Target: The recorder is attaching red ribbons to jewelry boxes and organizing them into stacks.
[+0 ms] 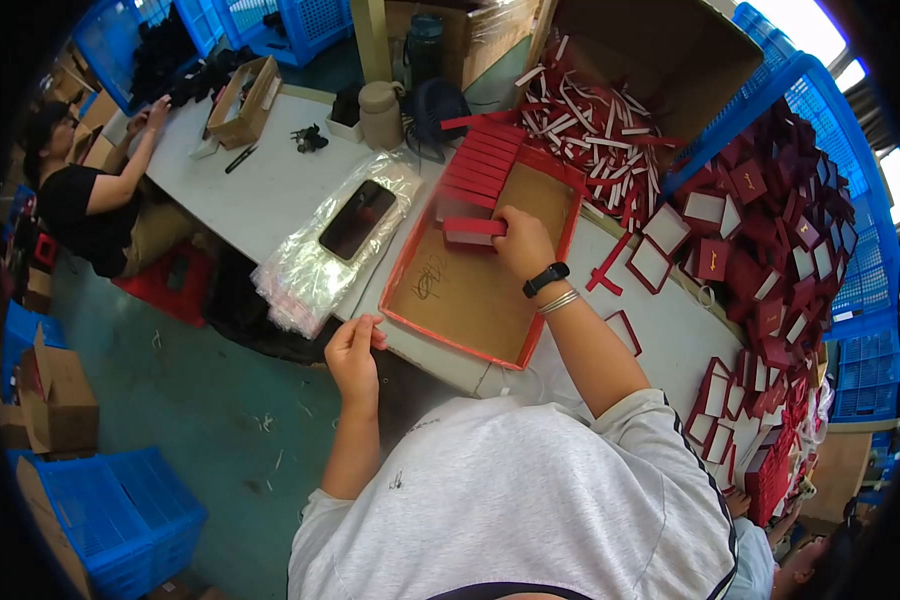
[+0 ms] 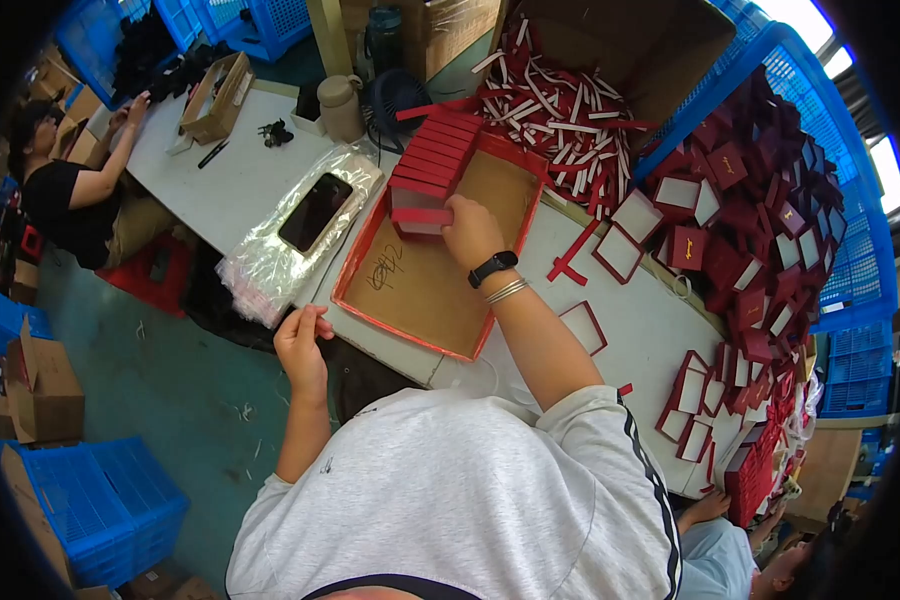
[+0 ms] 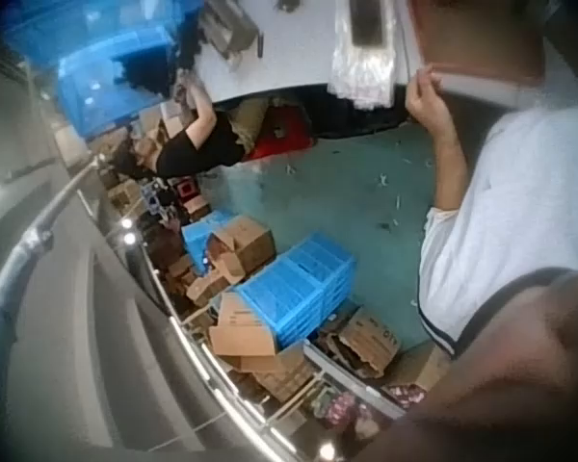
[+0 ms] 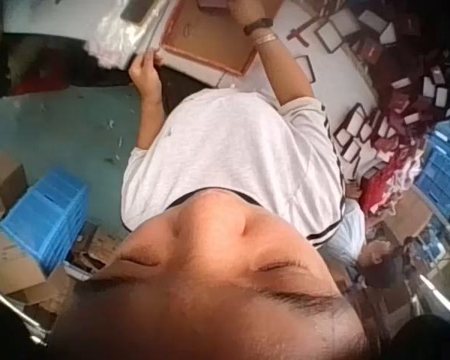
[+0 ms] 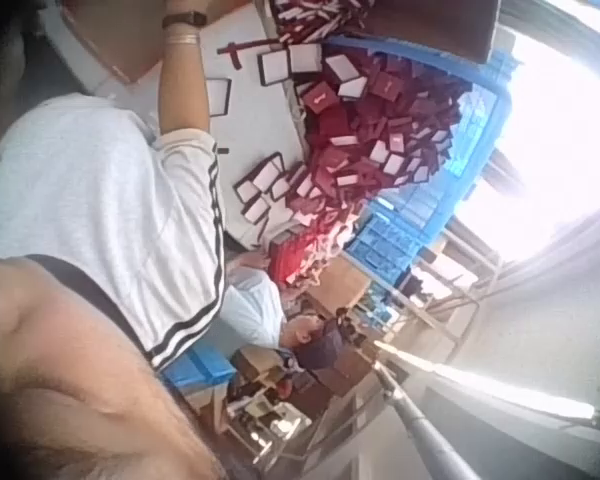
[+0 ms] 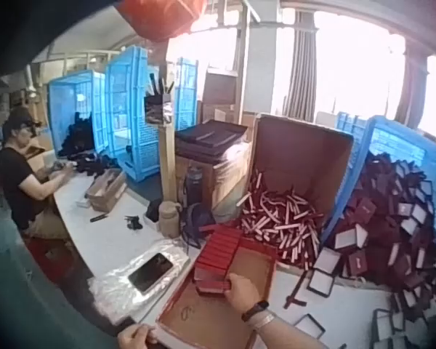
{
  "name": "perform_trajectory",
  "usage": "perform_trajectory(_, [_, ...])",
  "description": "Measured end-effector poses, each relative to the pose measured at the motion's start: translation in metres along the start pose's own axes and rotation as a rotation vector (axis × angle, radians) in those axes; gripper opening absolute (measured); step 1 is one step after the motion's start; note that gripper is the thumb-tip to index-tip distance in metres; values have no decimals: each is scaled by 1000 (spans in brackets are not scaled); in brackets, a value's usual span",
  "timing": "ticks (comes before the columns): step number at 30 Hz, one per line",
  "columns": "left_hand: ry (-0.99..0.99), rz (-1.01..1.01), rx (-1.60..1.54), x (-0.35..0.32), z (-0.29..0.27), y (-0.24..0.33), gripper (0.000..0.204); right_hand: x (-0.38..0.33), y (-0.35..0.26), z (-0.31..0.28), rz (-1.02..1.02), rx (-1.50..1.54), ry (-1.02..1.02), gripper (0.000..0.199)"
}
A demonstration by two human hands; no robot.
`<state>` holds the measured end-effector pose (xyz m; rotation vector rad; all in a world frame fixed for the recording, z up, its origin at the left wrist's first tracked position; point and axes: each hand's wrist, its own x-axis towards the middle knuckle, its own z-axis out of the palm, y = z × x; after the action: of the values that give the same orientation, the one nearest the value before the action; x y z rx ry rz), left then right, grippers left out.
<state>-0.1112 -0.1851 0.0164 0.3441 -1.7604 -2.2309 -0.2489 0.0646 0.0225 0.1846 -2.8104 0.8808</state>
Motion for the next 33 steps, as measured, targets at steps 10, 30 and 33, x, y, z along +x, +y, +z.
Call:
perform_trajectory(10, [27, -80, 39, -10, -11, -5, 24, 0, -1, 39, 221, 264, 248, 31])
perform_trajectory(30, [-289, 319, 797, 98, 91, -25, 60, -24, 20, 69, 230, 457, -33, 43])
perform_trajectory(33, [-358, 124, 576, 126, 106, -38, 59, -24, 14, 69, 258, 515, -58, 40])
